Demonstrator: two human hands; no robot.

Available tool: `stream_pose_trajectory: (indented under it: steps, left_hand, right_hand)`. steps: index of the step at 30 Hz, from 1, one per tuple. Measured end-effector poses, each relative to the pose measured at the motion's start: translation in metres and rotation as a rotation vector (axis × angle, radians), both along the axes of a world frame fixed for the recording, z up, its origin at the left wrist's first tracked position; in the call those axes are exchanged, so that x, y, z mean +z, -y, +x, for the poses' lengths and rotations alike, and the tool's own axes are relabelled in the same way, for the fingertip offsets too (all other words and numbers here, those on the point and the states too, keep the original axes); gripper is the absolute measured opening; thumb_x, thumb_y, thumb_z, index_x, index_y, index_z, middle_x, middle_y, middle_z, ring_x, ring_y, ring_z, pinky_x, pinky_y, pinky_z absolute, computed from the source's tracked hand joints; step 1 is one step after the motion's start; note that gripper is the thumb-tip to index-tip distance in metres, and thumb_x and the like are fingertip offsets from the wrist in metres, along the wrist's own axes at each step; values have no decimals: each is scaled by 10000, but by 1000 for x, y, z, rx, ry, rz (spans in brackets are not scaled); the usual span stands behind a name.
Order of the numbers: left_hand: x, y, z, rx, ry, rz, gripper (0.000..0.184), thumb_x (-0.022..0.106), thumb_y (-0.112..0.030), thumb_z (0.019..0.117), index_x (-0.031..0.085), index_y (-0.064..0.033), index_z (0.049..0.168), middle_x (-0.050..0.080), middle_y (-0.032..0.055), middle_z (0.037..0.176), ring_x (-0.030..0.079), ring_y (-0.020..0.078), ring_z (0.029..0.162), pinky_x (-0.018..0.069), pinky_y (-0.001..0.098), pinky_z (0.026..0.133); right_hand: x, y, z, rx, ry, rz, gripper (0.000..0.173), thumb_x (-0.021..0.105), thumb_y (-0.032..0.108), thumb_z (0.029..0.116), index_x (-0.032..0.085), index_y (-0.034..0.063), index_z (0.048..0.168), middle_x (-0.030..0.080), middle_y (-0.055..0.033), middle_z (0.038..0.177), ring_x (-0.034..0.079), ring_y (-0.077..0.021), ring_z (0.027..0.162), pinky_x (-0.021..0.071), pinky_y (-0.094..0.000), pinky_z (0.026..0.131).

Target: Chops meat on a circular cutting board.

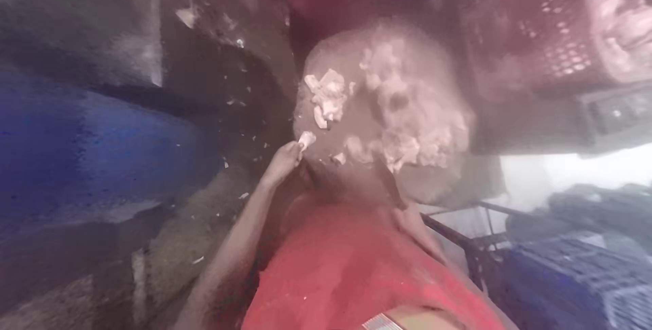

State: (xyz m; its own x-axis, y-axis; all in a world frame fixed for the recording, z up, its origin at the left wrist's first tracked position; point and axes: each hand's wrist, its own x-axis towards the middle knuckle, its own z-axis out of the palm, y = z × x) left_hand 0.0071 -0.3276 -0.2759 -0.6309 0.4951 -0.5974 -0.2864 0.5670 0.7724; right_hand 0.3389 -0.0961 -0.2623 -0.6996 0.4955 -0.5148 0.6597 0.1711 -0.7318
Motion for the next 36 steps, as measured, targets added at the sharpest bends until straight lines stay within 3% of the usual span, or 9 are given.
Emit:
stream_pose_trajectory:
  steps: [4, 8, 11, 18, 23, 27, 30, 33, 36]
  left_hand:
    - [30, -48, -4, 60, 48, 148, 334, 431, -372, 1109, 628, -103, 1124, 576, 1, 799, 511, 83, 621, 462, 243, 584]
    - [43, -103, 16, -168, 50, 219, 319, 436, -313, 1110, 630, -75, 1197, 600, 24, 787, 550, 87, 621, 499, 254, 583]
    - [54, -146, 30, -464, -34, 226, 407, 458, -372, 1098, 600, -121, 1387, 702, 91, 1115, 677, 160, 939, 570, 391, 865]
    - [-15, -150, 51, -1184, -894, -90, 361, 636, -274, 970, 657, -192, 1321, 600, 79, 1420, 546, 351, 1311, 434, 601, 1074]
    - [1, -149, 21, -694, -566, -284, 516, 665, -388, 970, 603, -48, 1354, 680, 201, 1202, 676, 336, 1083, 537, 573, 947]
    - [50, -108, -5, -67, -36, 145, 455, 638, -241, 1010, 508, -31, 1393, 707, 127, 1074, 714, 198, 894, 618, 376, 801]
    - [68, -85, -1, 240, 269, 353, 338, 481, -235, 1086, 527, -8, 1332, 701, 148, 1060, 708, 248, 908, 616, 418, 803]
    - [56, -75, 26, 358, 439, 266, 475, 334, -415, 1118, 539, -28, 1302, 724, 154, 1024, 736, 269, 874, 627, 425, 779]
    - [-6, -36, 56, 17, 447, -20, 513, 309, -407, 1128, 572, -16, 1329, 745, 147, 1085, 746, 259, 902, 619, 415, 806]
  right_hand:
    - [-23, -6, 34, -73, 154, 127, 401, 605, 434, 1014, 725, 80, 1160, 712, -94, 841, 676, -189, 727, 576, -456, 713]
    - [-46, 0, 75, -216, 295, 93, 448, 612, 337, 1027, 625, 65, 1383, 729, -199, 1124, 716, -309, 1010, 546, -536, 959]
    - [-68, 2, 97, -227, 244, 73, 445, 630, 285, 1020, 603, 32, 1384, 720, -200, 1144, 713, -289, 1024, 555, -505, 968]
    - [-45, 7, 83, -233, 351, -19, 340, 615, 165, 1020, 648, -15, 1307, 689, -223, 1235, 668, -317, 1155, 503, -467, 1056]
    - [-15, 4, 74, -146, 270, 67, 397, 603, 293, 1033, 659, -5, 1289, 717, -230, 1149, 701, -343, 1074, 519, -523, 1004]
    - [-6, -10, 56, 227, 72, 49, 505, 527, 441, 1057, 637, 6, 1289, 712, -211, 1092, 705, -334, 1014, 553, -530, 942]
    - [-8, -17, 17, 432, 150, -194, 539, 491, 492, 1060, 630, -22, 1140, 654, -205, 970, 650, -319, 904, 527, -523, 854]
    - [-18, -21, -7, 387, 164, -342, 545, 435, 529, 1066, 655, 36, 1143, 644, -109, 892, 624, -211, 799, 533, -460, 788]
    - [-16, -11, -17, 157, 171, -242, 504, 416, 508, 1078, 627, 65, 1196, 624, -72, 858, 614, -178, 746, 543, -404, 718]
